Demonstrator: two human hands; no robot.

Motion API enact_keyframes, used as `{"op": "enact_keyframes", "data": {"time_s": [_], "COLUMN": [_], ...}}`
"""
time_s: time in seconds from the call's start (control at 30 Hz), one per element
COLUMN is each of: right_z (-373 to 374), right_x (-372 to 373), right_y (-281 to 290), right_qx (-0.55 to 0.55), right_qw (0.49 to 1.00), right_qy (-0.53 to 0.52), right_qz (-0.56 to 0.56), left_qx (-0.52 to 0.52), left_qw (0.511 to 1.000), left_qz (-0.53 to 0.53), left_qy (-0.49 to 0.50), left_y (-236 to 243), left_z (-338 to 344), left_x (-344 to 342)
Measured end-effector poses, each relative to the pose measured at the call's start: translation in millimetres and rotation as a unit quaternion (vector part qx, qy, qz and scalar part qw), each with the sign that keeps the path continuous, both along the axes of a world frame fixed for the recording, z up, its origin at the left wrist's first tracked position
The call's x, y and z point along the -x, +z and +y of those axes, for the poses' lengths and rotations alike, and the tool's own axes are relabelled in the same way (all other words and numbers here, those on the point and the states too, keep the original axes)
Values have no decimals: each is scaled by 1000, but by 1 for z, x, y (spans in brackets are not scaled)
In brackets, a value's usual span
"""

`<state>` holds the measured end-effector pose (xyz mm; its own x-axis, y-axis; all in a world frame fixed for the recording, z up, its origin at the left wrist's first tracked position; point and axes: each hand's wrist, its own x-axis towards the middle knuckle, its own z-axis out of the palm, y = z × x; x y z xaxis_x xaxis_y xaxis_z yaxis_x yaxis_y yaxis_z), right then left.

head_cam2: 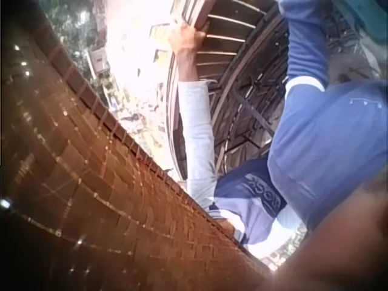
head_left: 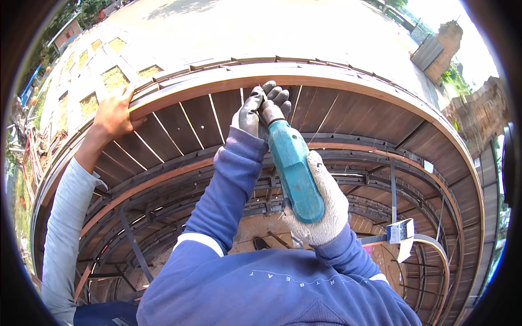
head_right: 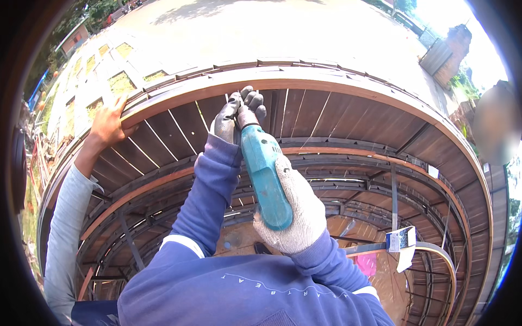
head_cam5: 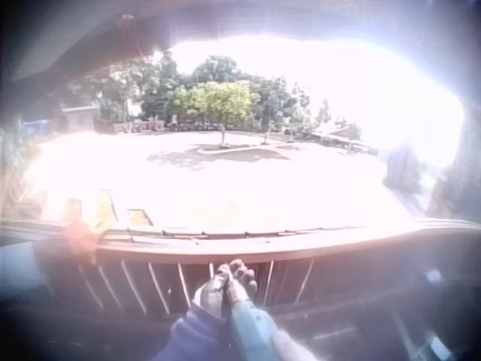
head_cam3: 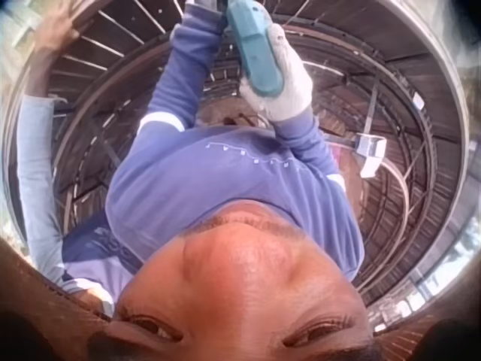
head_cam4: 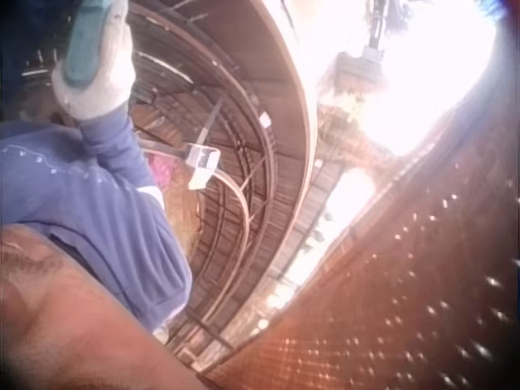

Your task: The person uses a drill to fasten wooden slats to a circular metal framework, handling screws from a box and positioning each slat against the frame.

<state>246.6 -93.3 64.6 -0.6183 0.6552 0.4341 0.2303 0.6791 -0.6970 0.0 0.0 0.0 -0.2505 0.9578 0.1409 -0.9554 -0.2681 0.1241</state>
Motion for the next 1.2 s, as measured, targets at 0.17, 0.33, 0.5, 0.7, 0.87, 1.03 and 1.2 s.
{"op": "enact_keyframes", "data": {"time_s": [0.17,0.33,0.5,0.7,0.87,1.03,1.2], "right_z": [0,1,1,6,5,6,-5], "right_x": [1,4,7,8,7,8,17], "right_y": [-1,0,1,-6,-6,-9,-7], "right_qx": [-10,15,11,37,88,98,244], "right_qw": [1000,1000,1000,999,995,993,956], "right_qy": [-10,-15,5,4,24,29,29], "right_qz": [5,-10,8,37,41,61,157], "left_qx": [126,160,178,247,254,242,201], "left_qw": [967,501,36,5,-28,-16,-1], "left_qz": [221,786,949,964,962,964,969], "left_qy": [-3,325,259,101,96,107,142], "left_y": [34,87,116,126,126,129,125], "left_z": [-25,-70,-23,-8,-9,-13,-16], "left_x": [3,60,140,131,123,124,128]}}
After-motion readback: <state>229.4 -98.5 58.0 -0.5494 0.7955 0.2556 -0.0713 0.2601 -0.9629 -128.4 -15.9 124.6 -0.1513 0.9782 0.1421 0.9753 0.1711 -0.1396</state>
